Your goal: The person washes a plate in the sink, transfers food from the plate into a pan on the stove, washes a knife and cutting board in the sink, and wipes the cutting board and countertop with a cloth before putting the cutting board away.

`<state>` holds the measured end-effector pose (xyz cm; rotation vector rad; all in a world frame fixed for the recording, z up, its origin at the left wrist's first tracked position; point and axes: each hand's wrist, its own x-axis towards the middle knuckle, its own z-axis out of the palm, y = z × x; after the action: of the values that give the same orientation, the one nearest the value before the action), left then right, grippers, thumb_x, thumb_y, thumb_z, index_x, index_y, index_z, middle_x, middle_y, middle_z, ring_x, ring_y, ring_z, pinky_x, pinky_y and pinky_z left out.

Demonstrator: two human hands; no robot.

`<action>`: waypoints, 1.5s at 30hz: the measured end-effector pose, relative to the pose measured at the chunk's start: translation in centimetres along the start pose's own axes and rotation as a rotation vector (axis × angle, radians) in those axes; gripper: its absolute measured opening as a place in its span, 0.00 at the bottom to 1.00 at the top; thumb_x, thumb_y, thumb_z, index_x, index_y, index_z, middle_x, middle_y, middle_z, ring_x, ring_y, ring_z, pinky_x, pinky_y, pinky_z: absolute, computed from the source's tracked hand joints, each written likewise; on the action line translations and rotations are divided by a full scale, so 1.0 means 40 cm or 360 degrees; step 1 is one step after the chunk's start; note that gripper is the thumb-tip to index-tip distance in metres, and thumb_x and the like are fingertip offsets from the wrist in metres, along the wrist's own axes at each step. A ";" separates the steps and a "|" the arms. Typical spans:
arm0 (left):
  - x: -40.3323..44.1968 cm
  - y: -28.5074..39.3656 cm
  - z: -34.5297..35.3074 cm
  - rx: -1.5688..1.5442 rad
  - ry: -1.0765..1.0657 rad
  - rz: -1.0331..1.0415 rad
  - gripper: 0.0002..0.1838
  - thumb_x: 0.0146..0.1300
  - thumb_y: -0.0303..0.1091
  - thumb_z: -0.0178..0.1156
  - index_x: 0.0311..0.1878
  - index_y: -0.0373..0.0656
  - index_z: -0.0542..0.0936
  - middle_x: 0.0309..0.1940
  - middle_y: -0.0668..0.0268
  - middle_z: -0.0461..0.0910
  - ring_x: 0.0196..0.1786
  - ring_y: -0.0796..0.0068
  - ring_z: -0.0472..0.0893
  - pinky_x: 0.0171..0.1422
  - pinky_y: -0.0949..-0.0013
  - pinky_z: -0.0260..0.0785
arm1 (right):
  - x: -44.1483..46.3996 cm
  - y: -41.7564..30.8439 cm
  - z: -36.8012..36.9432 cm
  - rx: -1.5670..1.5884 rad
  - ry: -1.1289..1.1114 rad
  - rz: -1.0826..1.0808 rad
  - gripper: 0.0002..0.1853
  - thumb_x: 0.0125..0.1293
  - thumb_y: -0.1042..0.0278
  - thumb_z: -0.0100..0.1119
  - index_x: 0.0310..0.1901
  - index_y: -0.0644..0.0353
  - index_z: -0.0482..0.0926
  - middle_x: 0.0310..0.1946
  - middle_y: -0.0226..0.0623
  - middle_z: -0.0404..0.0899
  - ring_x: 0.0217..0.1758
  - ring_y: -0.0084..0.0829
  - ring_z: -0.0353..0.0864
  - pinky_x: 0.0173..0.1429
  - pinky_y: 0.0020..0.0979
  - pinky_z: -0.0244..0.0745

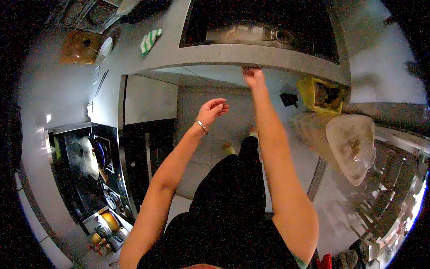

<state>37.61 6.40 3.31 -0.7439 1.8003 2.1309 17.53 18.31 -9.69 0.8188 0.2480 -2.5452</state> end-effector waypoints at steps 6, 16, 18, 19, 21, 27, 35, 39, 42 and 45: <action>-0.057 -0.066 -0.055 0.0017 0.0078 -0.0100 0.14 0.64 0.31 0.51 0.51 0.39 0.73 0.40 0.62 0.79 0.40 0.74 0.80 0.42 0.74 0.71 | -0.123 0.066 -0.079 -0.0162 -0.0060 -0.0032 0.06 0.61 0.73 0.52 0.39 0.62 0.71 0.37 0.37 0.75 0.42 0.35 0.75 0.47 0.37 0.74; -0.011 -0.181 -0.174 0.0355 0.0625 -0.0081 0.39 0.51 0.47 0.65 0.63 0.41 0.60 0.47 0.57 0.72 0.47 0.64 0.74 0.51 0.65 0.68 | -0.503 0.417 -0.188 0.0167 0.0581 0.0215 0.12 0.62 0.60 0.54 0.39 0.60 0.72 0.44 0.36 0.77 0.48 0.30 0.75 0.49 0.31 0.71; 0.020 -0.186 -0.182 0.0400 0.0762 -0.0033 0.41 0.50 0.47 0.65 0.64 0.41 0.58 0.51 0.54 0.69 0.52 0.61 0.72 0.55 0.62 0.65 | -0.552 0.479 -0.210 0.0163 0.0517 0.0373 0.10 0.63 0.62 0.52 0.39 0.60 0.72 0.41 0.35 0.77 0.46 0.30 0.75 0.49 0.31 0.71; 0.019 -0.189 -0.186 0.0425 0.0835 -0.0008 0.42 0.50 0.48 0.66 0.64 0.41 0.57 0.53 0.52 0.68 0.54 0.59 0.70 0.57 0.61 0.64 | -0.572 0.512 -0.220 0.0163 0.0484 0.0456 0.09 0.63 0.63 0.51 0.39 0.59 0.72 0.40 0.34 0.77 0.44 0.30 0.75 0.49 0.31 0.70; -0.005 -0.168 -0.184 0.0853 0.0995 -0.0192 0.45 0.51 0.46 0.64 0.67 0.44 0.49 0.59 0.49 0.62 0.56 0.53 0.69 0.59 0.59 0.64 | -0.582 0.597 -0.271 0.0075 0.0532 0.0584 0.10 0.65 0.63 0.49 0.40 0.60 0.72 0.38 0.35 0.77 0.43 0.31 0.76 0.46 0.31 0.73; -0.065 -0.209 -0.280 0.1903 0.1112 -0.0106 0.40 0.60 0.41 0.54 0.68 0.43 0.43 0.61 0.47 0.59 0.48 0.50 0.76 0.48 0.57 0.72 | -0.647 0.710 -0.354 0.0018 0.0420 0.0857 0.09 0.65 0.67 0.49 0.42 0.62 0.72 0.38 0.36 0.76 0.40 0.32 0.75 0.43 0.30 0.73; -0.082 -0.238 -0.401 0.1848 0.0992 0.0289 0.37 0.62 0.42 0.49 0.68 0.41 0.43 0.55 0.43 0.64 0.48 0.42 0.74 0.49 0.52 0.69 | -0.659 0.567 -0.455 0.0048 0.0587 0.0695 0.09 0.63 0.68 0.50 0.42 0.62 0.73 0.36 0.36 0.76 0.38 0.32 0.75 0.38 0.28 0.69; -0.073 -0.261 -0.462 0.1884 0.0819 0.0366 0.37 0.64 0.44 0.46 0.69 0.44 0.38 0.57 0.42 0.65 0.51 0.44 0.73 0.51 0.53 0.69 | -0.570 0.379 -0.476 0.0075 0.0457 0.0535 0.08 0.59 0.68 0.52 0.35 0.62 0.76 0.33 0.37 0.78 0.36 0.32 0.75 0.37 0.29 0.70; -0.101 -0.206 -0.432 0.1993 0.0744 -0.0034 0.36 0.66 0.51 0.39 0.70 0.48 0.38 0.53 0.45 0.70 0.47 0.47 0.77 0.49 0.55 0.70 | -0.428 0.185 -0.402 -0.0086 0.0083 0.0237 0.09 0.57 0.71 0.54 0.38 0.65 0.76 0.37 0.43 0.78 0.37 0.37 0.77 0.40 0.33 0.75; -0.092 -0.216 -0.407 0.1909 0.0851 0.0014 0.35 0.65 0.52 0.39 0.70 0.49 0.41 0.51 0.46 0.73 0.46 0.47 0.77 0.49 0.54 0.69 | -0.277 -0.003 -0.268 -0.0314 -0.0025 -0.0050 0.12 0.61 0.75 0.49 0.47 0.63 0.71 0.43 0.43 0.75 0.46 0.40 0.74 0.47 0.36 0.73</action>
<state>48.57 -7.16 -3.67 -0.9273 2.7735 0.5126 30.91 25.68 -11.83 0.7242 0.5017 -2.5050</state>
